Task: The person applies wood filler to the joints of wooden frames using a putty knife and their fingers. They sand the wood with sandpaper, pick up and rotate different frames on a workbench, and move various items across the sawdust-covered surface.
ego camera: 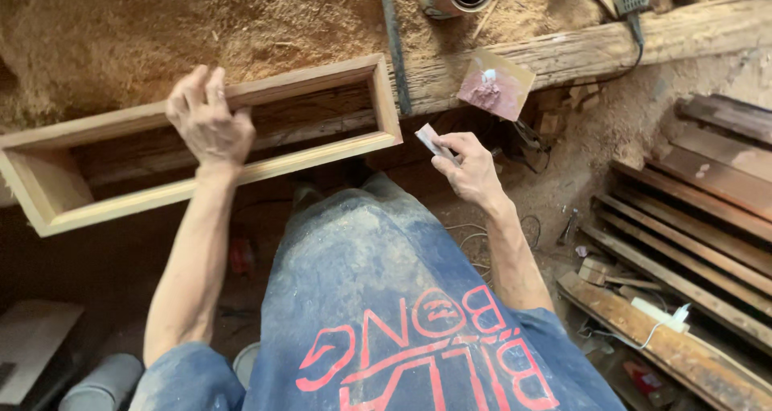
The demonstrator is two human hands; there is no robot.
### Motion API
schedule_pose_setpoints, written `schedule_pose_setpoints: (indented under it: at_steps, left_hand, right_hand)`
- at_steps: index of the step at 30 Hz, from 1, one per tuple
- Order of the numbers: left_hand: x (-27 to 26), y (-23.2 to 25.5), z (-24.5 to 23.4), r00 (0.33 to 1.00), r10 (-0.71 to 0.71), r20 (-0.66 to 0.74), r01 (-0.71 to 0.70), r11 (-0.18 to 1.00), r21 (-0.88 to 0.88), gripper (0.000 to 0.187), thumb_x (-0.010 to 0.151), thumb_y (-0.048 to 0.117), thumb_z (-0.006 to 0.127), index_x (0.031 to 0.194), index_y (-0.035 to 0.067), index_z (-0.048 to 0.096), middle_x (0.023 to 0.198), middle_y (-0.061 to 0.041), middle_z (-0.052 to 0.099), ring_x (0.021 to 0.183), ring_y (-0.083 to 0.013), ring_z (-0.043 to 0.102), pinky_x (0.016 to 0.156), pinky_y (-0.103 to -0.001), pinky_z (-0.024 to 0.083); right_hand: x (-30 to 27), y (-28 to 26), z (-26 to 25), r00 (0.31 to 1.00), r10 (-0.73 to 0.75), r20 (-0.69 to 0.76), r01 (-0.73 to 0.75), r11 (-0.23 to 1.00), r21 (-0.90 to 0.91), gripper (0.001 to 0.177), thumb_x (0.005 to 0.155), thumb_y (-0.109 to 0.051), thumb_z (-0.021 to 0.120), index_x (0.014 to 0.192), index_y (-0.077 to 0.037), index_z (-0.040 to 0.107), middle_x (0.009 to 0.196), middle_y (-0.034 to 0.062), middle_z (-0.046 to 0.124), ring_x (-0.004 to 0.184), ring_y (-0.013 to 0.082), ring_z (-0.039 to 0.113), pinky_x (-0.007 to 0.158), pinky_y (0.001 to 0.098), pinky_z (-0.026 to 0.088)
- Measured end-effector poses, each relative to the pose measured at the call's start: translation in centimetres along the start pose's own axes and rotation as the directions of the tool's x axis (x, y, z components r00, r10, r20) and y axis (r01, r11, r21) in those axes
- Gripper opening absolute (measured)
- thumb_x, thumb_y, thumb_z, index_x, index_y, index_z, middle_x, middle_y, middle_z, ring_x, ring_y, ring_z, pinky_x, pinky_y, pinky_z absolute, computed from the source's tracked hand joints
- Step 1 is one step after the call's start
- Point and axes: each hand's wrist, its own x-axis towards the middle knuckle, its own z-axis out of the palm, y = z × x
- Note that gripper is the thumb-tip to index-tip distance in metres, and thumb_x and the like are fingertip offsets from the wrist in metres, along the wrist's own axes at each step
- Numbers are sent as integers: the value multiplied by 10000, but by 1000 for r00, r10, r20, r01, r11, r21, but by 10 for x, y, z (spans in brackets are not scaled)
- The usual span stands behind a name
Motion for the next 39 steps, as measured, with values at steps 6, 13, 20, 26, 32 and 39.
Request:
schedule_pose_setpoints:
  at_steps: [6,13,20,26,32,39]
  left_hand:
    - [-24,48,-26,980,-126,-157,103,983,-151,536,868,209,874,1336,103,635,1362,-94,596,1312,-241,495,1151,-406,331]
    - [33,-35,-33,988,62,142,-84,984,159,807,688,365,864,1391,87,579,1284,-194,641,1199,-337,586,1045,-504,412]
    - [32,-74,-25,772,222,595,-349,931,106,221,1060,378,642,1111,169,694,1049,-91,730,941,-216,705,734,-363,595]
    - [-5,-81,-76,888,460,24,-441,833,335,189,1072,308,645,925,223,562,895,25,529,832,-142,531,655,-309,467]
    - [-18,-54,-79,888,435,-147,-327,824,462,149,1048,283,675,1007,214,548,936,13,437,886,-164,493,690,-345,430]
    - [-61,-27,-63,952,299,58,-303,950,77,306,951,113,727,1208,158,566,1243,-83,523,1237,-285,524,1084,-486,404]
  right_hand:
    - [1,-9,6,972,230,56,-236,942,240,375,899,-93,746,1264,-33,683,1090,25,641,683,65,583,554,240,497]
    - [14,-35,3,957,234,174,-276,920,280,376,932,-133,732,1295,-50,680,962,-3,652,643,41,585,558,215,515]
    - [4,-51,0,972,210,103,-231,930,287,390,927,-138,742,1301,-52,673,888,-13,668,630,40,563,552,207,500]
    - [-20,-41,17,936,342,85,-342,824,452,382,915,-113,744,1285,-38,686,773,-5,655,629,54,579,556,211,507]
    - [-17,-46,63,952,282,117,-305,890,340,373,890,-107,725,1252,-32,677,965,51,680,637,108,628,555,263,530]
    - [6,-14,132,984,-62,-169,66,998,15,374,868,-124,764,1216,-19,680,1261,184,663,1049,324,705,870,372,593]
